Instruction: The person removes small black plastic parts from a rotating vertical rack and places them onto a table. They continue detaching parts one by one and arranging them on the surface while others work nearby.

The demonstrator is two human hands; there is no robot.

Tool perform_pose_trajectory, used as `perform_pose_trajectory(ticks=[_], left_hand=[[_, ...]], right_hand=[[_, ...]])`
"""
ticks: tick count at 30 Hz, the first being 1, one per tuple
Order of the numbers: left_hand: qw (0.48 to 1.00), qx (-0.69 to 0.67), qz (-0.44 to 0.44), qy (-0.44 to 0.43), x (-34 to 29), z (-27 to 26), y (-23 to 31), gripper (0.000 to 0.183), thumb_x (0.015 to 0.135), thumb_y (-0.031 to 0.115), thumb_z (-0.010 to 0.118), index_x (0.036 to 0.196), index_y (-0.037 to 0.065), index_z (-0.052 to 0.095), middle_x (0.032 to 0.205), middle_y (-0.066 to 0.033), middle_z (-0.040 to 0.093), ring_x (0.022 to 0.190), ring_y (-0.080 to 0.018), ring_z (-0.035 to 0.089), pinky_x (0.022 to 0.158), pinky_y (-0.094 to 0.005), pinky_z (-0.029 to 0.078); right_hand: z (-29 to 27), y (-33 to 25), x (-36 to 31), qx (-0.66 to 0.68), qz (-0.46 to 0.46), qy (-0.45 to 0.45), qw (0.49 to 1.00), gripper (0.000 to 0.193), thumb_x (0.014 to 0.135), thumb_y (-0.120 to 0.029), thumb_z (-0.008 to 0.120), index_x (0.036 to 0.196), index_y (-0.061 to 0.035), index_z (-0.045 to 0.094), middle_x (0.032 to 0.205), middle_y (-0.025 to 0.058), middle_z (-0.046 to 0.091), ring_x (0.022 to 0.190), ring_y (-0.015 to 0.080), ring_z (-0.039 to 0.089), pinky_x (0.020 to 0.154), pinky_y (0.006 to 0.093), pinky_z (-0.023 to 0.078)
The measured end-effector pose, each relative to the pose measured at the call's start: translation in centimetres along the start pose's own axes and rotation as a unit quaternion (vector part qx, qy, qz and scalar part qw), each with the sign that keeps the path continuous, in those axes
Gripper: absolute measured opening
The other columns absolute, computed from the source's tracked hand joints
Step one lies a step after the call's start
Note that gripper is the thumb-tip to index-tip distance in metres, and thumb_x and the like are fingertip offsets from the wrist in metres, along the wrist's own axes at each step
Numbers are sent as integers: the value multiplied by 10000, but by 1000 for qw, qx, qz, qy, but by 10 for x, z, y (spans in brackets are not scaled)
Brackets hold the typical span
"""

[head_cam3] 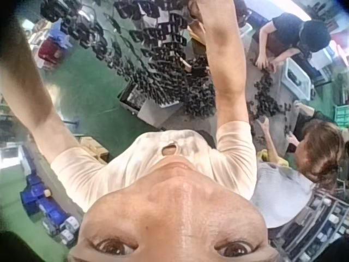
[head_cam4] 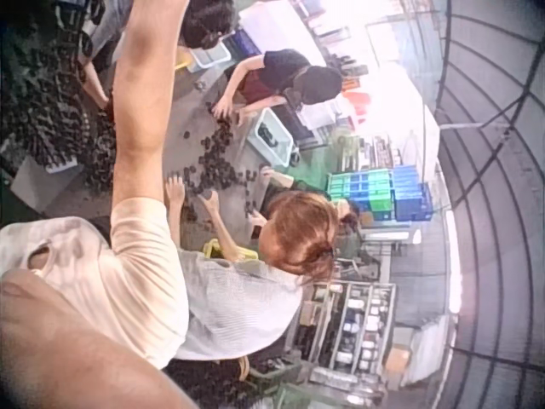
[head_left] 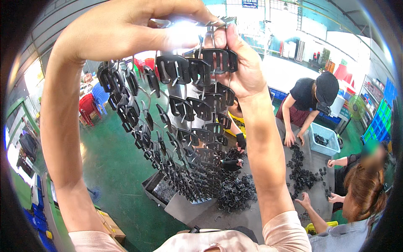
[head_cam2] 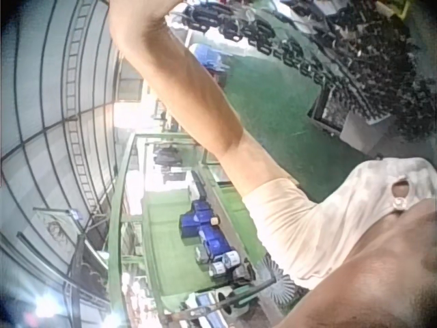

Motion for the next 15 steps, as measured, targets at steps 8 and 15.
perform_pose_trajectory(ticks=[8,15], left_hand=[[995,-36,68,-68,7,6,25,491,977,289,580,1366,7,481,1197,-170,629,1056,-226,621,935,-357,520],[990,-108,36,-80,13,30,23,409,980,185,559,1340,1,498,1064,-129,655,891,-139,633,780,-271,533]], right_hand=[[-4,-31,-26,-328,-110,258,902,316,1000,-367,532,862,-100,631,737,-20,598,556,65,544,454,200,379],[16,-50,-39,-527,-81,373,759,383,1033,-328,471,778,-70,593,608,-45,487,560,32,411,515,206,314]])
Point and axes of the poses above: each hand's wrist, its own x-axis towards the middle knuckle, its own z-axis out of the palm, y = z × x, the point moved 7 cm from there along x, towards the middle knuckle
